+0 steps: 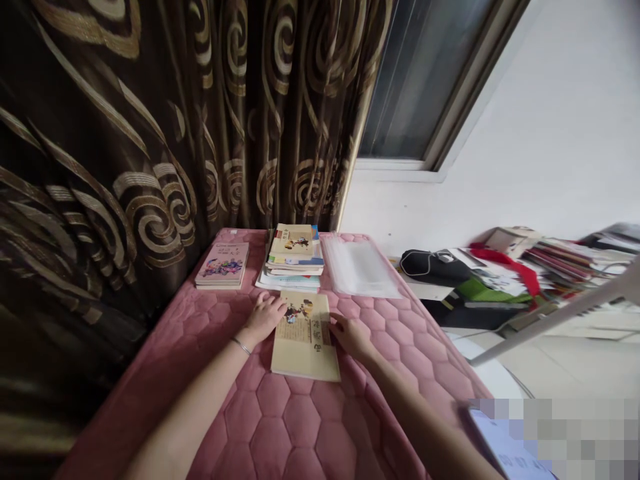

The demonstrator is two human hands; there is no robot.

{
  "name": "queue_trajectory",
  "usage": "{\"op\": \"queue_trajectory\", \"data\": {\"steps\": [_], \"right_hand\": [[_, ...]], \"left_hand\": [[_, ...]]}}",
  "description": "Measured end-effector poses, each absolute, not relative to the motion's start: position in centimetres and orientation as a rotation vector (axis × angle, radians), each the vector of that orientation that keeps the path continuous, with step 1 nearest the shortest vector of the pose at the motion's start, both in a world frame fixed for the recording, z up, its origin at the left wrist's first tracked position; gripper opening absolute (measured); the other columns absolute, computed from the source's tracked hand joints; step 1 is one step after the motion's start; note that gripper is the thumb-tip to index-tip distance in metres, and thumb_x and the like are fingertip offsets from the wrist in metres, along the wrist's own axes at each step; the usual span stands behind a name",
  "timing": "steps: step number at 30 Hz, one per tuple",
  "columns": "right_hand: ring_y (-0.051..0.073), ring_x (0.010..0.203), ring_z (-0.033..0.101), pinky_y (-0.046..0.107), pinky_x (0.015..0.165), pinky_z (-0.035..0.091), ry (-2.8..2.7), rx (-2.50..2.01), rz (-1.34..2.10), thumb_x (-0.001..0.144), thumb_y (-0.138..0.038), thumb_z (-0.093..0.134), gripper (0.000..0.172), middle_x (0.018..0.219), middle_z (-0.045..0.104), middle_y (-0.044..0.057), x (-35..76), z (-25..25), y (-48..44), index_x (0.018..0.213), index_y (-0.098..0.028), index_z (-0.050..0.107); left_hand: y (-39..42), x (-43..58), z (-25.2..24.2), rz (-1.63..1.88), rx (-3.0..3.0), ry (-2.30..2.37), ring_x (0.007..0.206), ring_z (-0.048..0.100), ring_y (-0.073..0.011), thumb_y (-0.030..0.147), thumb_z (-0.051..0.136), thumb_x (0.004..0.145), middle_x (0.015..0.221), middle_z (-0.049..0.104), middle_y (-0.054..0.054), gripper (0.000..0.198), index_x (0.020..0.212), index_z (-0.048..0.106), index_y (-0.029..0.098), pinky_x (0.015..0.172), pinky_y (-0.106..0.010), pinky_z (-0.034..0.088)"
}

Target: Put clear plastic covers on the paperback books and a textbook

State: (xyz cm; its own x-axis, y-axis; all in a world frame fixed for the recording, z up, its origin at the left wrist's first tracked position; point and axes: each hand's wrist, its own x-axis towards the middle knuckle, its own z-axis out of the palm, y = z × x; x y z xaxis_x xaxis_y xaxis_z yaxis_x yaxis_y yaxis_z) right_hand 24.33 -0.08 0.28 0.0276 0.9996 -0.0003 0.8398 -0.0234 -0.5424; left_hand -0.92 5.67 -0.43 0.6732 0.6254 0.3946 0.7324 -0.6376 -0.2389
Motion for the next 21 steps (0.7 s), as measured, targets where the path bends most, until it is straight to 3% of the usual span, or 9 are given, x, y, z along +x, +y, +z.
{"op": "queue_trajectory", "data": {"steps": [7,10,15,18,21], "right_hand": [[0.018,0.079,0.069,0.023,0.065,0.046,-1.811,-1.972,0.486,0.090,-0.025,0.048,0.031,0.089,0.075,0.002,23.9,0.7,0.7,0.114,-0.027,0.068],[0.019,0.083,0.069,0.024,0.068,0.048,-1.778,-1.970,0.477,0.091,-0.026,0.047,0.031,0.093,0.075,0.003,23.8,0.7,0.4,0.113,-0.025,0.068],[0.018,0.096,0.066,0.026,0.079,0.051,-1.764,-1.818,0.518,0.092,-0.030,0.042,0.033,0.108,0.071,0.005,24.6,-0.4,-2.2,0.116,-0.023,0.064],[0.019,0.096,0.065,0.029,0.081,0.052,-1.768,-1.707,0.562,0.092,-0.034,0.042,0.032,0.113,0.067,0.006,25.1,-1.0,-4.8,0.112,-0.024,0.065],[0.021,0.102,0.062,0.034,0.091,0.050,-1.844,-1.562,0.536,0.093,-0.037,0.042,0.033,0.112,0.065,0.008,25.0,-1.0,-7.4,0.106,-0.022,0.068]], "left_hand": [[5.6,-0.6,-0.4,-0.487,-2.578,-1.193,0.097,0.057,-0.0201,0.013,0.045,0.093,0.108,0.064,-0.005,0.024,0.106,0.062,0.022,0.099,-0.047,0.033],[4.9,-0.4,-0.9,-0.623,-2.653,-1.337,0.097,0.057,-0.0201,0.011,0.046,0.091,0.105,0.063,-0.006,0.024,0.103,0.064,0.021,0.095,-0.043,0.040],[1.8,-1.6,-2.5,-0.916,-2.765,-1.564,0.092,0.060,-0.0143,-0.007,0.037,0.077,0.101,0.061,-0.005,0.053,0.114,0.063,0.022,0.085,-0.028,0.051],[-1.2,-2.4,-2.5,-1.036,-2.847,-1.590,0.097,0.060,-0.0143,-0.013,0.033,0.067,0.103,0.062,-0.006,0.068,0.116,0.063,0.022,0.090,-0.030,0.051],[-4.1,-2.4,-1.5,-0.979,-2.855,-1.667,0.099,0.060,-0.0163,-0.009,0.036,0.069,0.106,0.062,-0.007,0.063,0.118,0.062,0.022,0.093,-0.034,0.050]]}}
